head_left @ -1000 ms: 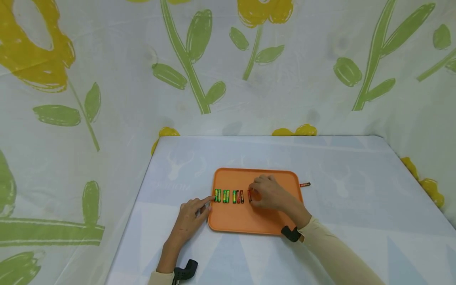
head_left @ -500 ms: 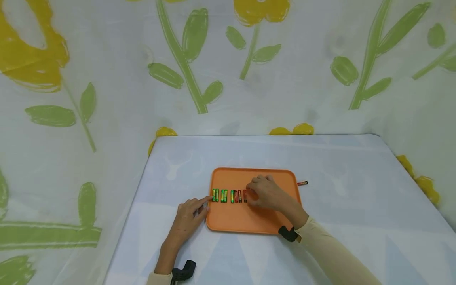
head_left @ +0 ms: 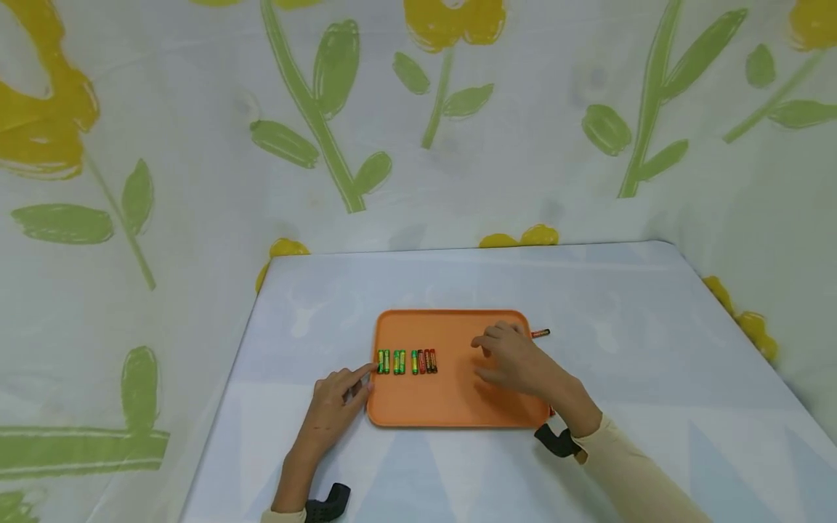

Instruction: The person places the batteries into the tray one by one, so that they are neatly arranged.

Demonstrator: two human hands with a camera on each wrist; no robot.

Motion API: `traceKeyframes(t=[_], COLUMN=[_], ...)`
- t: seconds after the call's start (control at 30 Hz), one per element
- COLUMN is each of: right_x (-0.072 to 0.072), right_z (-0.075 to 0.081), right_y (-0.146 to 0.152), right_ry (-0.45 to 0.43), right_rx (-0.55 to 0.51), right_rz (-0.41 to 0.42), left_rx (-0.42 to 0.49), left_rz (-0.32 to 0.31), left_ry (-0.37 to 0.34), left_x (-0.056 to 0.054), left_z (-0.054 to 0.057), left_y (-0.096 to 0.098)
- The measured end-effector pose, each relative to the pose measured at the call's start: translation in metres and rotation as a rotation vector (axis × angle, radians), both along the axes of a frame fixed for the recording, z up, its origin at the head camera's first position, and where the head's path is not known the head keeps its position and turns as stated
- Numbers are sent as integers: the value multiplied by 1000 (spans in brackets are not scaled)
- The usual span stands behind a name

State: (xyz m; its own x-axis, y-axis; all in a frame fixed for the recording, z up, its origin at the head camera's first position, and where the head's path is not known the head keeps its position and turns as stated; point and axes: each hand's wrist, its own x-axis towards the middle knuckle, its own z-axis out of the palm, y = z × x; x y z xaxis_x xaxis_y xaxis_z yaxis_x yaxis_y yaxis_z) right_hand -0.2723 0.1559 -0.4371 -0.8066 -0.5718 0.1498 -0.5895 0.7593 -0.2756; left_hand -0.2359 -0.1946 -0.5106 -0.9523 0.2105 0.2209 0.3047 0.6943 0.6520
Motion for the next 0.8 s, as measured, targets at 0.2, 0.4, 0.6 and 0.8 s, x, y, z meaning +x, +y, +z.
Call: traceKeyframes(t=[0.2,0.4,0.6,0.8], right_x=[10,15,22,30], right_z=[1,-2,-8,-16], right_y=[24,39,57,72], right_ry=[6,3,10,-32], right_rx=[-45,-59,-78,-71], right_rz=[-32,-43,-77,-106], left_rx=[5,5,22,26], left_rz=[-17,0,-19,-20], left_ry=[25,39,35,39], left_x=[1,0,0,0], left_z=[0,1,1,1], left_y=[1,-2,-2,0])
